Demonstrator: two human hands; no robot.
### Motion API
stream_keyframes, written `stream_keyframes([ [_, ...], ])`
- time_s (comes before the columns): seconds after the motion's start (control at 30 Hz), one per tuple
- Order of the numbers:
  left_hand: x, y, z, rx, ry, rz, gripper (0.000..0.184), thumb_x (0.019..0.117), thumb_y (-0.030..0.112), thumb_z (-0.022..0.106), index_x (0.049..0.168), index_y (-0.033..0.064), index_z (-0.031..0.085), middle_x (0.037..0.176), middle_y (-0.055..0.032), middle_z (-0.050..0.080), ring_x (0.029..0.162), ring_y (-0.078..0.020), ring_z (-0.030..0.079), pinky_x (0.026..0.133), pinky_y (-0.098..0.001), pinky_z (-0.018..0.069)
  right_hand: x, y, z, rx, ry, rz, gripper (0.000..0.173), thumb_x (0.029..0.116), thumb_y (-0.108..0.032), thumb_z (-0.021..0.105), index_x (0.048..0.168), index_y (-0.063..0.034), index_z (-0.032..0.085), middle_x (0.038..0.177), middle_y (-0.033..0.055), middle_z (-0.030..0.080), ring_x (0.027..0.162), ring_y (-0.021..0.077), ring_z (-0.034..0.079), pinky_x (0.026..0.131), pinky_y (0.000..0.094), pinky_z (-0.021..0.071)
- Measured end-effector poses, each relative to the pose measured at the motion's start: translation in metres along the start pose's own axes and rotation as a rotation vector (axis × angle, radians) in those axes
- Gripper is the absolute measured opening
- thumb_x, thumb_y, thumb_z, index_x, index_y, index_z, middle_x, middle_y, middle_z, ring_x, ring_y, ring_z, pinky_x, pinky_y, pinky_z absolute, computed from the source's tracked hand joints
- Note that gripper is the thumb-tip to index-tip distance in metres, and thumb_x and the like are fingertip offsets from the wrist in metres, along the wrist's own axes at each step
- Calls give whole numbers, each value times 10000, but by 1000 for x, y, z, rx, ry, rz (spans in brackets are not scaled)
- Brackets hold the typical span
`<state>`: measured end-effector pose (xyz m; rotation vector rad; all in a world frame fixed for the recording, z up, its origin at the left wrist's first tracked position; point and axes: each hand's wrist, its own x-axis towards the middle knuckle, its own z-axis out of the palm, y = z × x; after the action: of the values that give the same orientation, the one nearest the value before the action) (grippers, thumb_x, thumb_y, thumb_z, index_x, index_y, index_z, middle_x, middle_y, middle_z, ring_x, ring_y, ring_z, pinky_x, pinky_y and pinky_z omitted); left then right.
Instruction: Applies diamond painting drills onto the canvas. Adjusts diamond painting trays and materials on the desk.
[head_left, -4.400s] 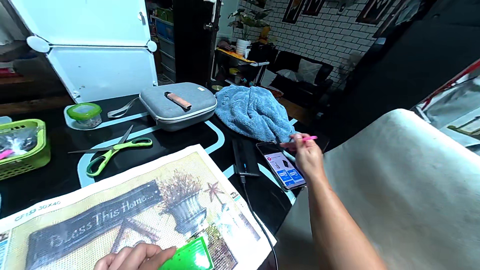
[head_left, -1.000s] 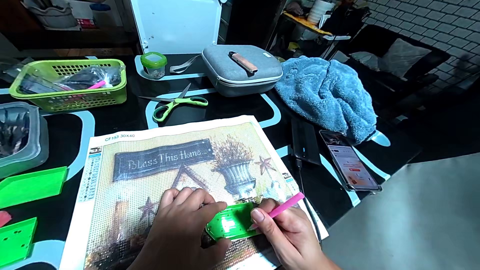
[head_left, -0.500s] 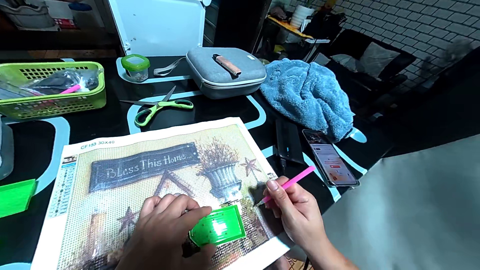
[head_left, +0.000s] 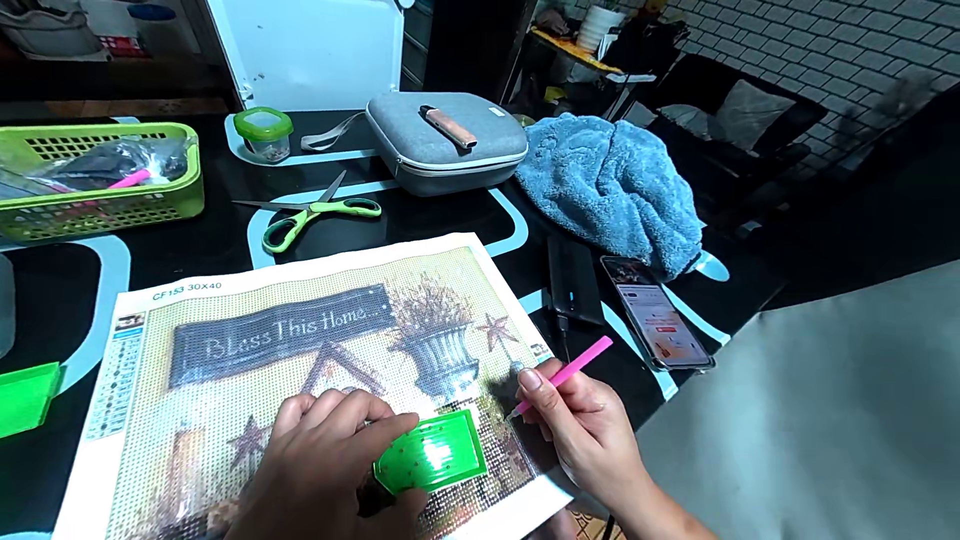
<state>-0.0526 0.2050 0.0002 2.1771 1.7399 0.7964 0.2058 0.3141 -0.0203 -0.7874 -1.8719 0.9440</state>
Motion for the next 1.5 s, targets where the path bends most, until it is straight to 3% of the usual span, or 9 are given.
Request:
stream_keyframes([
  [0.33, -1, -1, 2, 11, 26, 15, 465, 833, 560, 705, 1158, 237, 784, 1010, -19, 718, 877, -201, 617, 847, -474, 389, -4, -3, -1, -283, -57, -191, 339, 1094, -270, 500, 900, -31, 640, 731, 23, 623, 661, -4, 584, 615, 134, 484],
  [0.5, -2, -3, 6, 39, 68, 27, 471, 831, 598, 667, 1143, 265, 785, 996, 8, 719, 864, -182, 619, 837, -457, 398, 4, -15, 2, -48, -71, -52, 309, 1085, -259, 523, 889, -72, 672, 743, -49, 653, 655, -39, 603, 582, 119, 500],
  [0.63, -2, -6, 11, 54, 124, 44, 469, 817, 614, 643, 1112, 279, 788, 968, 29, 718, 829, -160, 619, 821, -442, 407, 2, -21, 29, 128, -161, -123, 291, 1091, -225, 519, 914, -26, 638, 756, 10, 643, 682, -5, 612, 620, 150, 514],
  [0.7, -2, -6, 13, 67, 139, 54, 471, 821, 628, 626, 1103, 286, 785, 960, 37, 717, 824, -154, 617, 812, -436, 407, 2, -19, 37, 99, -194, -158, 311, 1092, -237, 516, 912, -12, 633, 747, 38, 639, 676, 19, 616, 622, 169, 522],
  [0.87, -2, -8, 16, 96, 154, 57, 487, 835, 657, 581, 1100, 300, 781, 941, 51, 702, 812, -142, 611, 810, -425, 411, 7, -17, 41, 4, -126, -140, 304, 1087, -242, 528, 918, -30, 665, 769, 11, 660, 698, 11, 631, 643, 167, 537],
  [1.1, -2, -6, 16, 73, 155, 41, 449, 802, 604, 638, 1097, 297, 783, 949, 61, 703, 833, -134, 615, 835, -428, 406, 9, -13, 45, -20, -104, -145, 305, 1085, -239, 530, 913, -33, 675, 772, 6, 674, 709, 9, 644, 653, 162, 544],
  [1.5, -1, -6, 19, 115, 187, 61, 438, 797, 619, 615, 1046, 299, 781, 917, 76, 693, 802, -120, 605, 802, -404, 407, 13, -19, 54, -44, -161, -150, 283, 1070, -248, 566, 946, -37, 708, 802, 9, 705, 730, 19, 662, 672, 184, 561],
])
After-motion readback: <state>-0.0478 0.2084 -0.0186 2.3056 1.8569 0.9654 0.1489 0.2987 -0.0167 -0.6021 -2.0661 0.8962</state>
